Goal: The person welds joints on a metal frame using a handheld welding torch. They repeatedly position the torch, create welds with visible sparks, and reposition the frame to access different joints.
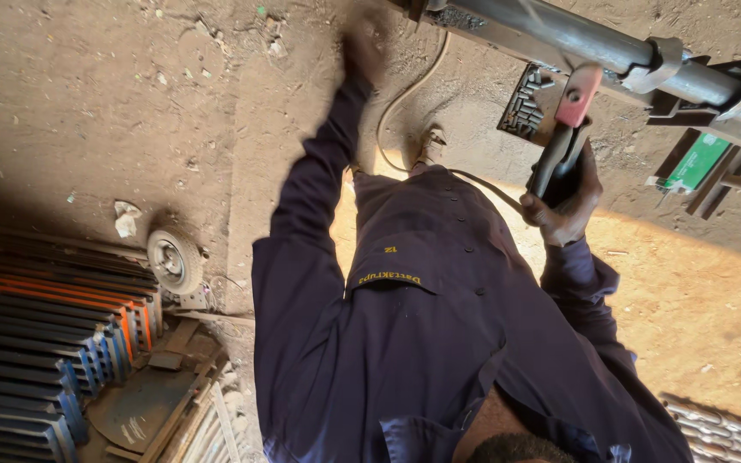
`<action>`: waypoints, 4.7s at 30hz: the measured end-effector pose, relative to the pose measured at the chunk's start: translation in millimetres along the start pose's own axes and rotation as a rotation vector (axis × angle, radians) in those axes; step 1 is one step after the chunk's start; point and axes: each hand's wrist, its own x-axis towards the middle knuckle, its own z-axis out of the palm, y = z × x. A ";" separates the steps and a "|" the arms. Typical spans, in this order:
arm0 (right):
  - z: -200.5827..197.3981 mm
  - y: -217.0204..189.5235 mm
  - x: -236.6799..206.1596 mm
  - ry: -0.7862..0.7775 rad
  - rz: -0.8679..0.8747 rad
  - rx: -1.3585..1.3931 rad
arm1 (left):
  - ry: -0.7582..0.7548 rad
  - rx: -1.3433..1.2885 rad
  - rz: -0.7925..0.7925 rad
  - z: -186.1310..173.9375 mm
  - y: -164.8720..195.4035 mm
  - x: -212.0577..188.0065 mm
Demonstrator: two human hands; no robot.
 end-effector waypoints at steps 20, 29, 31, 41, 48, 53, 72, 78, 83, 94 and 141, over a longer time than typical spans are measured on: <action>82.4 -107.0 4.2 -0.203 -0.283 -0.384 | -0.683 0.437 -0.354 -95.5 2.3 -245.4; 104.8 -68.6 -10.2 -0.249 -0.287 -1.099 | -0.447 0.251 -0.595 -127.5 0.2 -266.2; 104.3 -57.8 1.9 -0.232 -0.386 -1.177 | -0.433 0.236 -0.710 -128.2 2.5 -268.4; 84.6 -18.1 29.3 -0.329 -0.239 -1.294 | -0.300 0.251 -0.795 -113.2 31.7 -286.0; 69.6 -28.2 18.5 -0.303 -0.335 -1.153 | -0.328 0.239 -0.805 -104.7 37.7 -284.4; 71.7 -35.8 18.0 -0.314 -0.278 -1.035 | -0.372 0.333 -0.733 -100.3 44.1 -272.7; 92.1 -66.2 -17.6 -0.238 -0.332 -0.966 | -0.399 0.226 -0.708 -115.8 51.0 -267.1; 99.5 -86.8 -32.7 -0.227 -0.346 -0.978 | -0.408 0.230 -0.656 -111.6 43.0 -271.7; 93.5 -84.0 -29.2 -0.181 -0.410 -0.984 | -0.451 0.210 -0.715 -109.5 37.7 -268.9; 91.7 -80.0 -24.7 -0.140 -0.368 -0.964 | -0.456 0.213 -0.774 -112.0 39.0 -272.2; 91.5 -71.5 -20.8 -0.061 -0.268 -0.775 | -0.519 0.275 -0.883 -119.1 38.7 -269.7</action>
